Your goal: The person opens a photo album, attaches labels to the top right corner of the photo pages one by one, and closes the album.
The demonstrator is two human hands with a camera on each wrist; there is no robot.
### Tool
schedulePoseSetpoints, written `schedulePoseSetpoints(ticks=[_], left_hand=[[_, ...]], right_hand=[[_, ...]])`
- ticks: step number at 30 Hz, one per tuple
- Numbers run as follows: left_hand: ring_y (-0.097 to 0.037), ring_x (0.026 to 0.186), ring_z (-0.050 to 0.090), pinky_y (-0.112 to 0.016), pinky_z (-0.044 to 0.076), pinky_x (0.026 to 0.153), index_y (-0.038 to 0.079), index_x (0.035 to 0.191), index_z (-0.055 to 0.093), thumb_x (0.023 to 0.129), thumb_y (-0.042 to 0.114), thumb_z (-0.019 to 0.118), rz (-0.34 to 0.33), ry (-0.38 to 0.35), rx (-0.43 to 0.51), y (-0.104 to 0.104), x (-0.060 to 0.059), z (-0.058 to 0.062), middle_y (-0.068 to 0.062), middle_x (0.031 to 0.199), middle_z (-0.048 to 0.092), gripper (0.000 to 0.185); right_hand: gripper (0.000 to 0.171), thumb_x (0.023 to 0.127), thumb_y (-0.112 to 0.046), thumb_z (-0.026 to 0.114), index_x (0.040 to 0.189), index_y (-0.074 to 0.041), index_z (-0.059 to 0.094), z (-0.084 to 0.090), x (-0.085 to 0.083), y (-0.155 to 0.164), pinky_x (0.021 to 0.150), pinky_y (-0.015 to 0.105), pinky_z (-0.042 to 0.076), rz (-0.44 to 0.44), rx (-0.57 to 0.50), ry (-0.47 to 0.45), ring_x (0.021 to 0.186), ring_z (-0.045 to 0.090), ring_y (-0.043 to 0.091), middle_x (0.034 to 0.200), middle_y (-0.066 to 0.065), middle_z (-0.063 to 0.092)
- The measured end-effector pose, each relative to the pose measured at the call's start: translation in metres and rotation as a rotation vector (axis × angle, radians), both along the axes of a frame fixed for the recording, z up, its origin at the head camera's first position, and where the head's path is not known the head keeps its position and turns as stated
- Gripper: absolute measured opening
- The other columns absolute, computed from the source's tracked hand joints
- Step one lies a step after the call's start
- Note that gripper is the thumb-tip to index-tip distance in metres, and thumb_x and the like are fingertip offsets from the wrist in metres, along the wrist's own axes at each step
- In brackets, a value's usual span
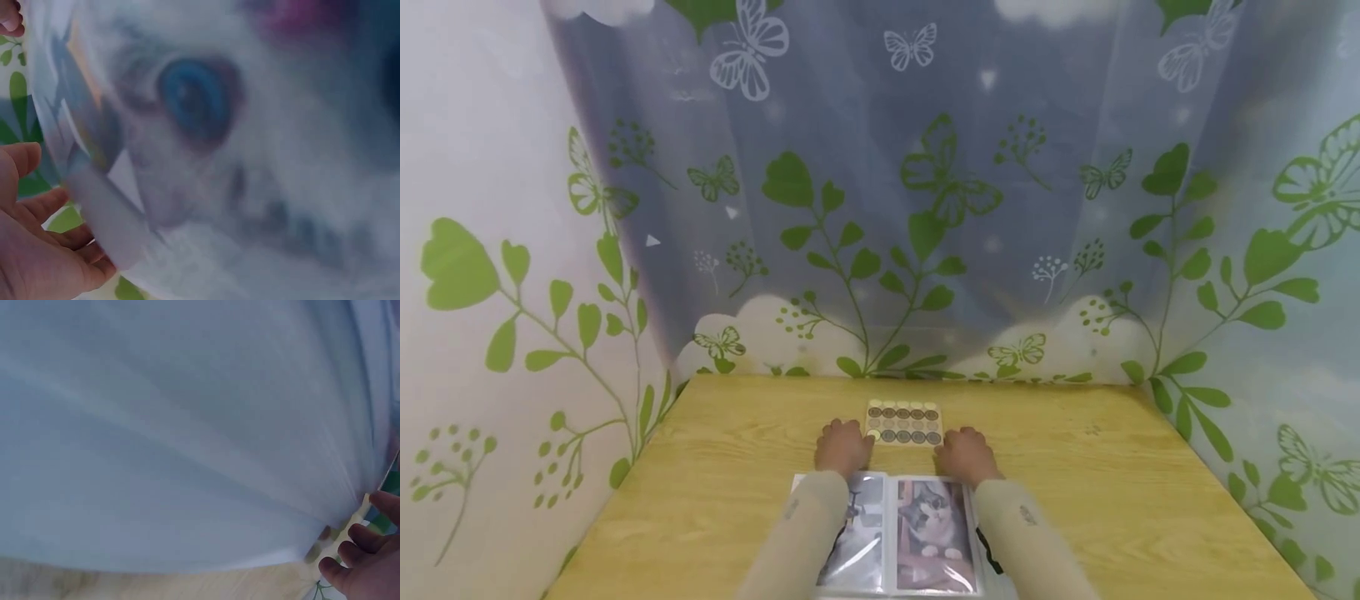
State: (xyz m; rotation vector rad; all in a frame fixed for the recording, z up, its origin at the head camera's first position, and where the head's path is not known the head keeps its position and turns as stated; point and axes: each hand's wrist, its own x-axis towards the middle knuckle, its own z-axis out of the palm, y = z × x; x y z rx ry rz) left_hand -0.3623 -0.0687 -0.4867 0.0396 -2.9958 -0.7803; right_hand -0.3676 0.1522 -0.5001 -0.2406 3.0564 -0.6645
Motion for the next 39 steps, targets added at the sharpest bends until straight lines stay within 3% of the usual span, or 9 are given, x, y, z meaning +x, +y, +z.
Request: schedulePoseSetpoints(ticks=[8, 13, 15, 18, 21, 24, 27, 32, 39], left_hand=[[-0.045, 0.119, 0.048, -0.06, 0.04, 0.099, -0.002, 0.112, 0.069, 0.098, 0.034, 0.056, -0.073, -0.05, -0.11, 0.005, 0.005, 0.002, -0.029, 0.118, 0.057, 0.04], [-0.046, 0.119, 0.048, -0.062, 0.039, 0.1, -0.003, 0.108, 0.068, 0.098, 0.032, 0.056, -0.063, -0.06, -0.07, 0.007, 0.0, 0.001, -0.029, 0.117, 0.058, 0.038], [-0.045, 0.116, 0.05, -0.061, 0.039, 0.101, -0.002, 0.105, 0.069, 0.098, 0.032, 0.057, -0.036, -0.049, -0.021, 0.004, -0.001, 0.001, -0.028, 0.115, 0.059, 0.037], [-0.043, 0.111, 0.053, -0.06, 0.041, 0.098, -0.001, 0.105, 0.069, 0.097, 0.033, 0.06, 0.014, -0.027, 0.039, 0.001, -0.001, 0.004, -0.025, 0.113, 0.061, 0.036], [-0.041, 0.106, 0.054, -0.058, 0.043, 0.094, 0.0, 0.107, 0.069, 0.095, 0.033, 0.063, 0.056, -0.014, 0.097, -0.002, 0.0, 0.008, -0.022, 0.112, 0.061, 0.035], [-0.041, 0.107, 0.053, -0.058, 0.043, 0.094, 0.0, 0.111, 0.068, 0.094, 0.032, 0.064, 0.074, -0.017, 0.148, -0.004, 0.003, 0.011, -0.021, 0.114, 0.061, 0.036], [-0.041, 0.11, 0.052, -0.059, 0.04, 0.098, -0.001, 0.117, 0.065, 0.095, 0.03, 0.064, 0.075, -0.017, 0.185, -0.006, 0.006, 0.014, -0.02, 0.117, 0.061, 0.038], [-0.041, 0.112, 0.054, -0.057, 0.04, 0.098, -0.001, 0.12, 0.064, 0.095, 0.028, 0.065, 0.076, 0.016, 0.248, -0.009, 0.014, 0.02, -0.019, 0.118, 0.063, 0.039], [-0.037, 0.106, 0.061, -0.052, 0.049, 0.091, -0.003, 0.118, 0.064, 0.093, 0.023, 0.068, 0.063, 0.04, 0.372, -0.013, 0.026, 0.031, -0.019, 0.116, 0.066, 0.036]], right_hand=[[0.039, 0.098, -0.025, 0.054, 0.118, 0.007, 0.064, -0.005, 0.005, -0.003, 0.102, 0.066, 0.037, -0.029, 0.03, -0.022, 0.128, 0.041, 0.052, 0.134, 0.035, 0.049], [0.04, 0.1, -0.028, 0.051, 0.115, 0.007, 0.066, -0.007, 0.0, -0.004, 0.102, 0.064, 0.038, -0.049, -0.005, -0.024, 0.126, 0.044, 0.05, 0.132, 0.034, 0.051], [0.039, 0.101, -0.03, 0.05, 0.107, 0.004, 0.068, -0.005, 0.001, -0.006, 0.097, 0.063, 0.043, -0.065, -0.026, -0.004, 0.117, 0.051, 0.047, 0.123, 0.031, 0.057], [0.038, 0.102, -0.032, 0.052, 0.085, -0.003, 0.069, 0.002, 0.004, -0.009, 0.079, 0.054, 0.052, -0.086, -0.084, 0.025, 0.09, 0.061, 0.035, 0.095, 0.018, 0.066], [0.043, 0.102, -0.033, 0.053, 0.067, -0.008, 0.06, 0.01, 0.009, -0.013, 0.06, 0.041, 0.049, -0.113, -0.157, 0.018, 0.064, 0.055, 0.023, 0.068, 0.007, 0.059], [0.045, 0.102, -0.032, 0.052, 0.065, -0.008, 0.058, 0.017, 0.014, -0.016, 0.051, 0.034, 0.042, -0.138, -0.217, -0.004, 0.054, 0.047, 0.018, 0.058, 0.004, 0.052], [0.038, 0.102, -0.031, 0.054, 0.078, -0.005, 0.068, 0.021, 0.018, -0.018, 0.055, 0.036, 0.046, -0.157, -0.261, 0.004, 0.06, 0.053, 0.019, 0.067, 0.004, 0.06], [0.035, 0.101, -0.03, 0.056, 0.109, 0.001, 0.071, 0.023, 0.023, -0.019, 0.08, 0.051, 0.054, -0.202, -0.34, 0.05, 0.092, 0.066, 0.033, 0.104, 0.015, 0.071], [0.036, 0.1, -0.027, 0.058, 0.119, 0.002, 0.067, 0.032, 0.036, -0.02, 0.092, 0.055, 0.049, -0.265, -0.42, 0.115, 0.11, 0.061, 0.041, 0.121, 0.021, 0.066]])
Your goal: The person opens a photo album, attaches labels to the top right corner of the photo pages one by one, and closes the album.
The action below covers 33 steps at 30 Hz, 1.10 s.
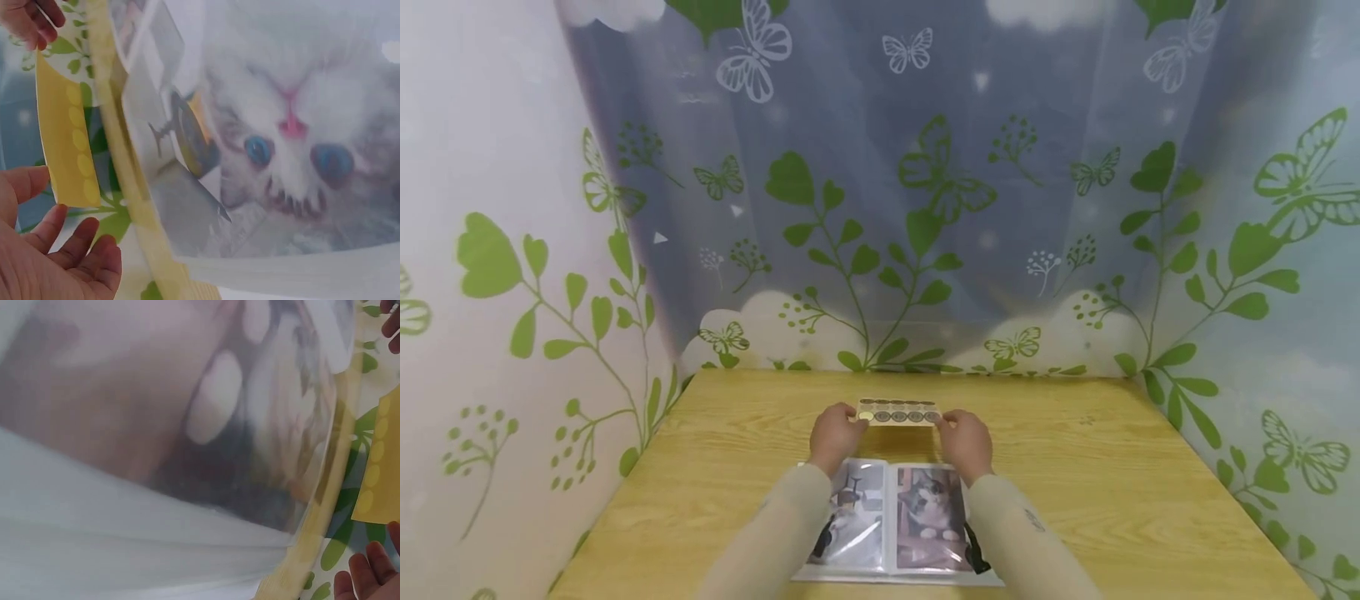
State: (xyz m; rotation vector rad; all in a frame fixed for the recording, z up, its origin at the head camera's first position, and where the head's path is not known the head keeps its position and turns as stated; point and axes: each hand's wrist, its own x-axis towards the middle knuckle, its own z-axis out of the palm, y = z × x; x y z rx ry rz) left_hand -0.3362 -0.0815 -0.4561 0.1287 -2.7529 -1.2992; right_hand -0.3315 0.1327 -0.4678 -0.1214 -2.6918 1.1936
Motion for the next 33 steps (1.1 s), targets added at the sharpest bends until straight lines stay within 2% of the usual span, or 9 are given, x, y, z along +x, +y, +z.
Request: schedulePoseSetpoints(ticks=[5, 12, 18, 23, 27, 31, 33], left_hand=[[-0.031, 0.095, 0.062, -0.046, 0.054, 0.083, -0.004, 0.115, 0.064, 0.093, 0.019, 0.068, 0.015, 0.016, 0.136, 0.001, 0.009, 0.003, -0.017, 0.107, 0.065, 0.033], [-0.026, 0.084, 0.063, -0.039, 0.056, 0.074, -0.005, 0.11, 0.064, 0.089, 0.011, 0.071, 0.042, 0.014, 0.313, 0.004, 0.022, 0.001, -0.014, 0.096, 0.066, 0.027], [-0.029, 0.086, 0.067, -0.042, 0.057, 0.079, -0.006, 0.113, 0.062, 0.088, 0.004, 0.07, 0.042, -0.008, 0.49, 0.007, 0.028, -0.001, -0.015, 0.095, 0.068, 0.028], [-0.03, 0.086, 0.068, -0.043, 0.057, 0.083, -0.01, 0.122, 0.058, 0.088, -0.001, 0.068, 0.011, -0.035, 0.618, 0.009, 0.031, -0.001, -0.018, 0.097, 0.07, 0.037], [-0.023, 0.081, 0.067, -0.036, 0.057, 0.077, -0.012, 0.126, 0.057, 0.089, -0.001, 0.067, -0.01, -0.074, 0.669, 0.01, 0.035, 0.0, -0.015, 0.092, 0.071, 0.04], [-0.016, 0.076, 0.065, -0.029, 0.055, 0.071, -0.011, 0.123, 0.061, 0.09, 0.002, 0.067, -0.027, -0.117, 0.693, 0.011, 0.039, -0.003, -0.014, 0.089, 0.071, 0.036], [-0.014, 0.074, 0.065, -0.03, 0.055, 0.072, -0.01, 0.118, 0.063, 0.09, 0.003, 0.067, -0.034, -0.135, 0.705, 0.012, 0.04, -0.006, -0.014, 0.088, 0.071, 0.031]], right_hand=[[0.032, 0.099, -0.022, 0.06, 0.118, 0.003, 0.068, 0.006, 0.01, 0.0, 0.091, 0.055, 0.049, -0.011, -0.075, 0.032, 0.11, 0.061, 0.04, 0.119, 0.021, 0.066], [0.029, 0.098, -0.018, 0.061, 0.117, 0.002, 0.068, 0.006, 0.022, 0.005, 0.086, 0.048, 0.053, -0.03, -0.178, 0.013, 0.101, 0.064, 0.033, 0.112, 0.018, 0.069], [0.027, 0.097, -0.017, 0.063, 0.116, 0.001, 0.068, 0.012, 0.031, 0.011, 0.082, 0.045, 0.054, -0.048, -0.218, 0.004, 0.097, 0.065, 0.031, 0.108, 0.017, 0.07], [0.026, 0.096, -0.017, 0.064, 0.115, 0.001, 0.069, 0.016, 0.036, 0.014, 0.078, 0.042, 0.054, -0.066, -0.247, 0.002, 0.094, 0.064, 0.028, 0.105, 0.015, 0.07], [0.026, 0.094, -0.016, 0.066, 0.113, 0.002, 0.069, 0.014, 0.039, 0.017, 0.078, 0.041, 0.054, -0.069, -0.253, 0.024, 0.092, 0.064, 0.027, 0.102, 0.015, 0.07], [0.026, 0.094, -0.016, 0.066, 0.112, 0.003, 0.069, 0.009, 0.043, 0.02, 0.078, 0.041, 0.054, -0.064, -0.255, 0.029, 0.091, 0.063, 0.027, 0.099, 0.014, 0.07], [0.026, 0.094, -0.016, 0.067, 0.111, 0.003, 0.07, 0.007, 0.046, 0.02, 0.077, 0.04, 0.053, -0.062, -0.253, 0.027, 0.09, 0.063, 0.027, 0.098, 0.014, 0.07]])
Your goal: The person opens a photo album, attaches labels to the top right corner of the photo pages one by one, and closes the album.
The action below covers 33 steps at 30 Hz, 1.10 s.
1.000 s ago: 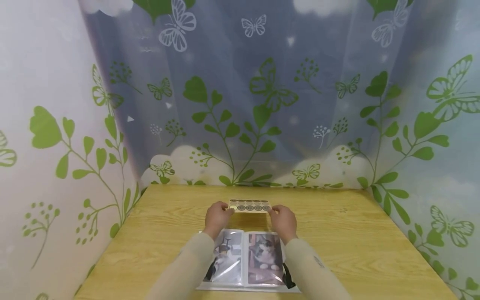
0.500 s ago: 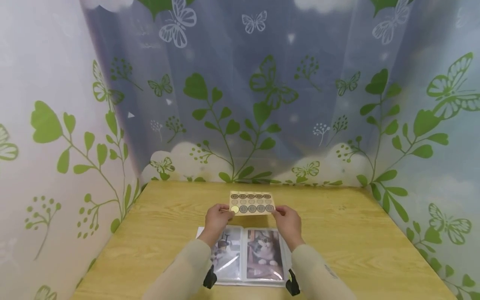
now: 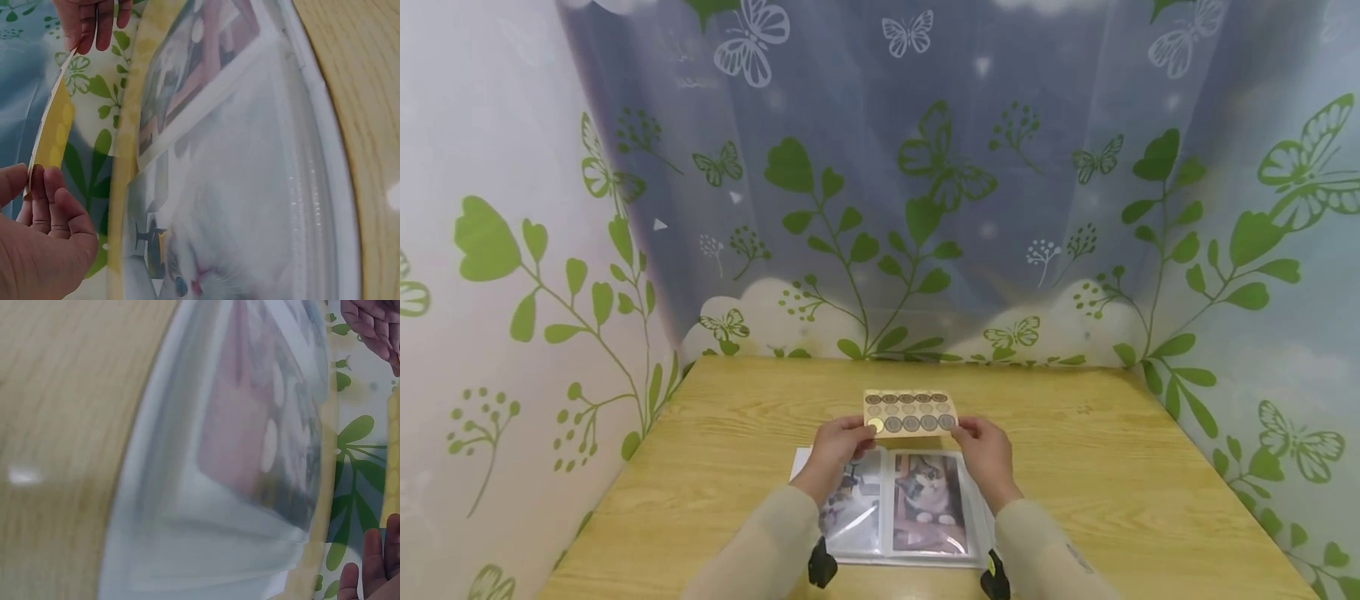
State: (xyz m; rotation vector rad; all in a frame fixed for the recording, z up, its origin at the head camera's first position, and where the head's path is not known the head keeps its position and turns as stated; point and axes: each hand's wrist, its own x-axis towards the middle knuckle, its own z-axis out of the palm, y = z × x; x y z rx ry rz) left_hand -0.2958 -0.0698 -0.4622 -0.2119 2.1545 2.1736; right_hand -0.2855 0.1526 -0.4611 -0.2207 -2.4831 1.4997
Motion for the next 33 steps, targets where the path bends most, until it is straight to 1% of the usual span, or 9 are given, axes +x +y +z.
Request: schedulePoseSetpoints(ticks=[4, 6, 11, 16, 20, 25, 29, 31, 33], left_hand=[[-0.016, 0.075, 0.067, -0.036, 0.056, 0.077, -0.009, 0.111, 0.066, 0.091, 0.005, 0.068, -0.019, 0.003, 0.001, 0.002, 0.004, -0.006, -0.009, 0.084, 0.071, 0.025], [-0.017, 0.076, 0.068, -0.039, 0.056, 0.079, -0.009, 0.11, 0.067, 0.09, 0.006, 0.068, -0.027, 0.016, -0.01, 0.003, 0.006, -0.01, -0.006, 0.082, 0.07, 0.025], [-0.014, 0.073, 0.068, -0.034, 0.057, 0.074, -0.011, 0.107, 0.067, 0.09, 0.005, 0.067, -0.043, 0.042, -0.022, 0.005, 0.009, -0.014, -0.001, 0.077, 0.069, 0.023], [-0.012, 0.071, 0.067, -0.03, 0.057, 0.071, -0.012, 0.109, 0.065, 0.093, 0.006, 0.066, -0.06, 0.051, 0.006, 0.008, 0.013, -0.016, -0.004, 0.08, 0.07, 0.024], [-0.013, 0.071, 0.067, -0.032, 0.057, 0.071, -0.012, 0.11, 0.065, 0.094, 0.008, 0.065, -0.062, 0.062, 0.014, 0.01, 0.016, -0.015, -0.009, 0.083, 0.072, 0.025], [-0.015, 0.074, 0.067, -0.035, 0.058, 0.074, -0.011, 0.113, 0.063, 0.092, 0.006, 0.067, -0.076, 0.066, 0.017, 0.012, 0.018, -0.014, -0.007, 0.086, 0.072, 0.027], [-0.013, 0.074, 0.067, -0.037, 0.058, 0.077, -0.013, 0.114, 0.062, 0.091, 0.004, 0.067, -0.076, 0.073, 0.026, 0.013, 0.018, -0.017, -0.005, 0.084, 0.072, 0.029], [-0.012, 0.073, 0.067, -0.037, 0.058, 0.077, -0.012, 0.114, 0.062, 0.091, 0.004, 0.066, -0.065, 0.07, 0.03, 0.014, 0.018, -0.018, -0.004, 0.083, 0.071, 0.028], [-0.01, 0.071, 0.066, -0.035, 0.058, 0.077, -0.012, 0.113, 0.063, 0.092, 0.004, 0.066, -0.055, 0.065, 0.037, 0.015, 0.018, -0.018, -0.004, 0.083, 0.072, 0.027]], right_hand=[[0.025, 0.094, -0.015, 0.067, 0.111, 0.003, 0.07, -0.004, 0.004, 0.0, 0.076, 0.038, 0.053, -0.008, -0.002, -0.012, 0.09, 0.063, 0.025, 0.097, 0.013, 0.071], [0.025, 0.093, -0.015, 0.067, 0.111, 0.003, 0.071, -0.006, 0.005, 0.0, 0.078, 0.039, 0.053, -0.014, -0.006, -0.018, 0.091, 0.064, 0.026, 0.098, 0.013, 0.071], [0.025, 0.093, -0.016, 0.066, 0.11, 0.003, 0.072, -0.012, 0.008, 0.002, 0.079, 0.041, 0.053, -0.022, 0.005, -0.022, 0.093, 0.065, 0.027, 0.1, 0.014, 0.072], [0.024, 0.093, -0.014, 0.066, 0.109, 0.003, 0.072, -0.016, 0.012, 0.005, 0.076, 0.037, 0.053, -0.025, 0.037, -0.027, 0.091, 0.065, 0.026, 0.099, 0.014, 0.072], [0.024, 0.093, -0.013, 0.065, 0.109, 0.004, 0.071, -0.017, 0.017, 0.006, 0.071, 0.035, 0.052, -0.03, 0.05, -0.035, 0.087, 0.064, 0.026, 0.096, 0.014, 0.071], [0.025, 0.092, -0.013, 0.065, 0.109, 0.004, 0.071, -0.017, 0.022, 0.005, 0.068, 0.034, 0.05, -0.049, 0.067, -0.035, 0.083, 0.063, 0.025, 0.092, 0.013, 0.071], [0.026, 0.092, -0.014, 0.065, 0.108, 0.004, 0.071, -0.017, 0.025, 0.005, 0.069, 0.037, 0.051, -0.05, 0.068, -0.039, 0.084, 0.063, 0.027, 0.093, 0.014, 0.071], [0.027, 0.092, -0.015, 0.065, 0.11, 0.005, 0.07, -0.018, 0.026, 0.005, 0.073, 0.04, 0.053, -0.048, 0.072, -0.042, 0.087, 0.065, 0.03, 0.097, 0.017, 0.071], [0.029, 0.093, -0.016, 0.064, 0.112, 0.005, 0.069, -0.02, 0.027, 0.004, 0.078, 0.044, 0.053, -0.04, 0.102, -0.038, 0.093, 0.066, 0.033, 0.103, 0.019, 0.071]])
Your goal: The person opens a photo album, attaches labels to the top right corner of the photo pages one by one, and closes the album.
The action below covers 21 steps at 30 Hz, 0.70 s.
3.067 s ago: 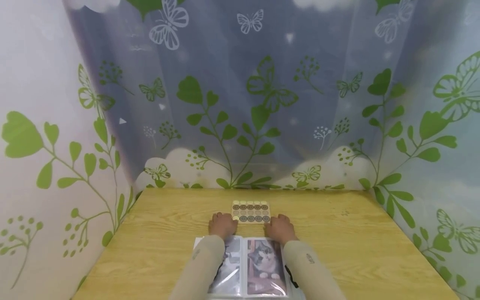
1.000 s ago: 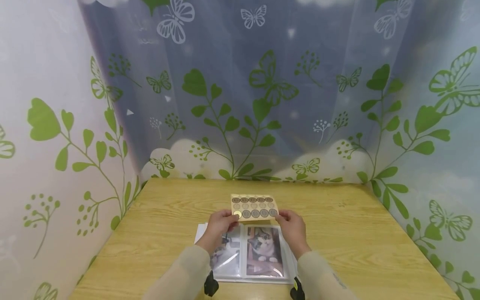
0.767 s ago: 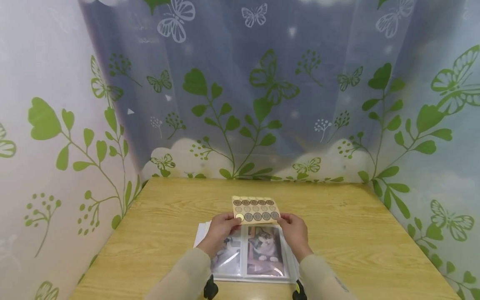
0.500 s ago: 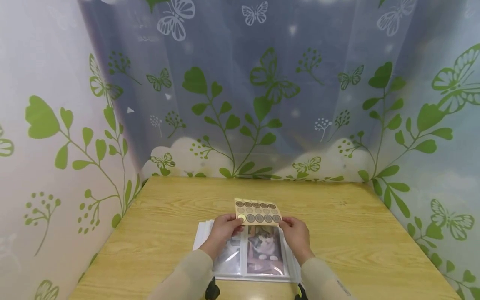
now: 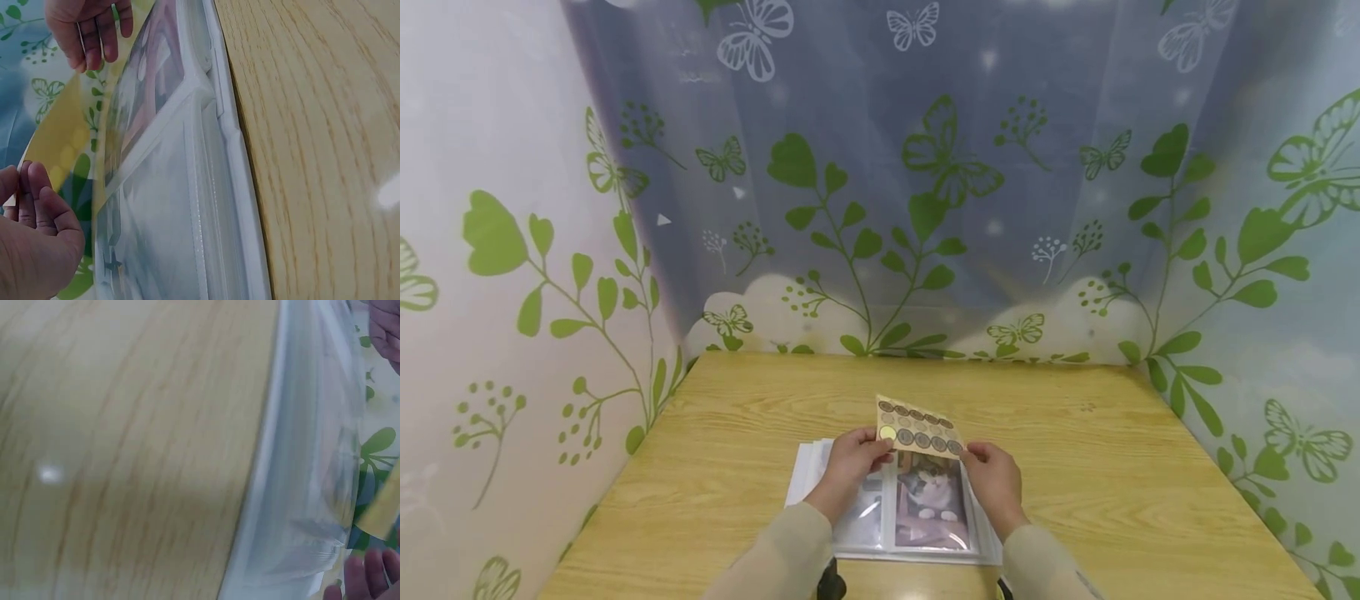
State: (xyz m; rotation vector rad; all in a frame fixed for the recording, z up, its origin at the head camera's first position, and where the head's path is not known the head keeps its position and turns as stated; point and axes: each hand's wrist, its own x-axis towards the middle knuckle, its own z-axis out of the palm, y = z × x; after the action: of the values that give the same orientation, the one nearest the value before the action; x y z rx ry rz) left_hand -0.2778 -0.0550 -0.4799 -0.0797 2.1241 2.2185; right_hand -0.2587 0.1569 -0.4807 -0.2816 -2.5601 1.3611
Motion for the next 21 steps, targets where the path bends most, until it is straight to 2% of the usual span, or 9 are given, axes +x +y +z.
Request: schedulePoseSetpoints(ticks=[5, 11, 16, 21], left_hand=[[-0.008, 0.069, 0.065, -0.032, 0.058, 0.075, -0.012, 0.112, 0.064, 0.092, 0.002, 0.066, 0.01, -0.001, 0.006, 0.002, 0.0, 0.0, -0.006, 0.083, 0.072, 0.025], [-0.012, 0.071, 0.067, -0.033, 0.057, 0.074, -0.01, 0.109, 0.065, 0.091, 0.004, 0.067, 0.016, -0.013, -0.021, 0.002, 0.001, -0.001, -0.004, 0.08, 0.071, 0.023], [-0.014, 0.073, 0.067, -0.033, 0.056, 0.073, -0.008, 0.108, 0.066, 0.091, 0.005, 0.067, 0.008, -0.01, -0.044, 0.002, 0.002, -0.003, -0.006, 0.08, 0.071, 0.021], [-0.014, 0.073, 0.067, -0.033, 0.055, 0.072, -0.01, 0.108, 0.066, 0.091, 0.005, 0.067, -0.01, 0.014, -0.048, 0.004, 0.003, -0.004, -0.012, 0.084, 0.072, 0.022]], right_hand=[[0.031, 0.095, -0.017, 0.062, 0.118, 0.003, 0.068, -0.002, -0.001, -0.007, 0.089, 0.053, 0.05, 0.084, 0.187, 0.108, 0.107, 0.063, 0.04, 0.117, 0.022, 0.066], [0.026, 0.094, -0.017, 0.067, 0.113, 0.0, 0.071, 0.003, -0.003, -0.024, 0.091, 0.054, 0.051, 0.249, 0.316, 0.257, 0.106, 0.064, 0.038, 0.113, 0.016, 0.068], [0.022, 0.093, -0.018, 0.07, 0.11, -0.004, 0.073, 0.003, -0.007, -0.036, 0.087, 0.05, 0.053, 0.332, 0.362, 0.278, 0.102, 0.065, 0.032, 0.109, 0.011, 0.069], [0.021, 0.092, -0.019, 0.07, 0.109, -0.006, 0.074, 0.001, -0.01, -0.044, 0.086, 0.049, 0.053, 0.376, 0.4, 0.284, 0.099, 0.064, 0.03, 0.107, 0.01, 0.069]])
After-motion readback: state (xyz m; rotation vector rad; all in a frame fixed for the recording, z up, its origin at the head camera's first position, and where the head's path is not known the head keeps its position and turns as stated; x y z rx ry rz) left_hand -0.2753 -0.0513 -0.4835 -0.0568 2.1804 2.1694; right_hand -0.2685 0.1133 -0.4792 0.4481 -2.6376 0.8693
